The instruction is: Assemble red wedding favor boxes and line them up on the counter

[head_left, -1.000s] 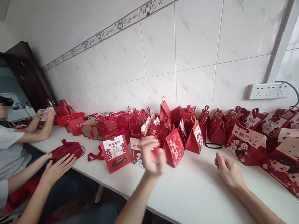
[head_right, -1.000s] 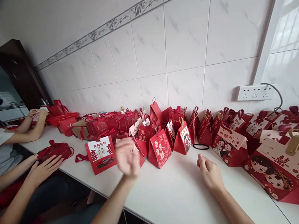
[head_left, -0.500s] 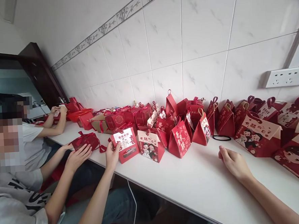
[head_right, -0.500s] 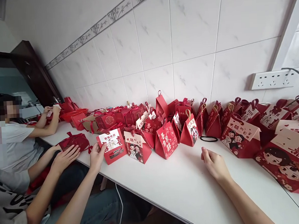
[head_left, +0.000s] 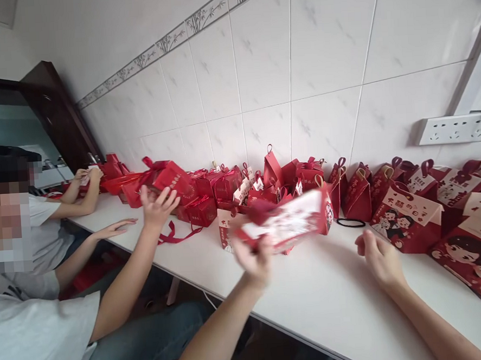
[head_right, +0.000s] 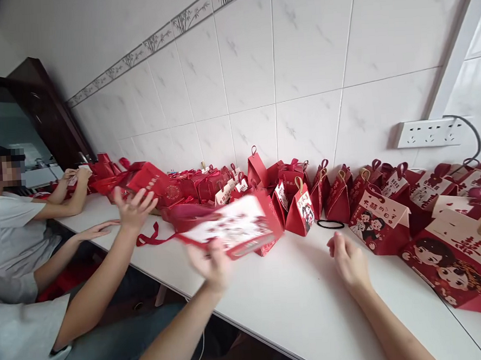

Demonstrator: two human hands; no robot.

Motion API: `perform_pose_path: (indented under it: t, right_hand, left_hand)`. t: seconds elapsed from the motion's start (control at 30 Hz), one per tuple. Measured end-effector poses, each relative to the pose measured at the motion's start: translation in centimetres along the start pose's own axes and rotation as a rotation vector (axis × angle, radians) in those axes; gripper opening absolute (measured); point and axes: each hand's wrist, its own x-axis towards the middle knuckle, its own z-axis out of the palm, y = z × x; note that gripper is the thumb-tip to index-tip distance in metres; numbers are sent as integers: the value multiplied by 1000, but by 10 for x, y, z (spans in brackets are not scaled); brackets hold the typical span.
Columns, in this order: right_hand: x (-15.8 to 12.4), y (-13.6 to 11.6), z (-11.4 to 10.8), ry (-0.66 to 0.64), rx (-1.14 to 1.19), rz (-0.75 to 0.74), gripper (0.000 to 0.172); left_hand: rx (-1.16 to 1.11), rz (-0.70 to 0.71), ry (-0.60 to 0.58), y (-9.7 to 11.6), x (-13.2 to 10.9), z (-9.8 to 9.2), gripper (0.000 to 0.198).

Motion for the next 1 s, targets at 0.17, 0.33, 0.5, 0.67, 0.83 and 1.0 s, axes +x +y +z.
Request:
perform_pose_path:
  t: [0.17, 0.33, 0.5, 0.67, 0.83, 1.0]
  right_hand:
    - [15, 12, -13, 297, 365, 210, 42]
    - [21, 18, -4, 326, 502, 141, 44]
    - [11, 9, 18, 200, 361, -244, 48]
    - [5, 2, 13, 198, 182, -495, 32]
    - [13, -25, -11, 257, -47, -893, 27]
    - [18, -38, -8, 196, -178, -1036, 16]
  left_hand:
    - [-75, -125, -436, -32, -51, 56, 18]
    - [-31, -374, -582, -62, -55, 72, 19]
    - [-150, -389, -717, -77, -40, 91, 32]
    - [-267, -445, -689, -75, -49, 105, 38]
    - [-351, -408, -744, -70, -50, 97, 37]
    - [-297, -316, -728, -69, -35, 90, 30]
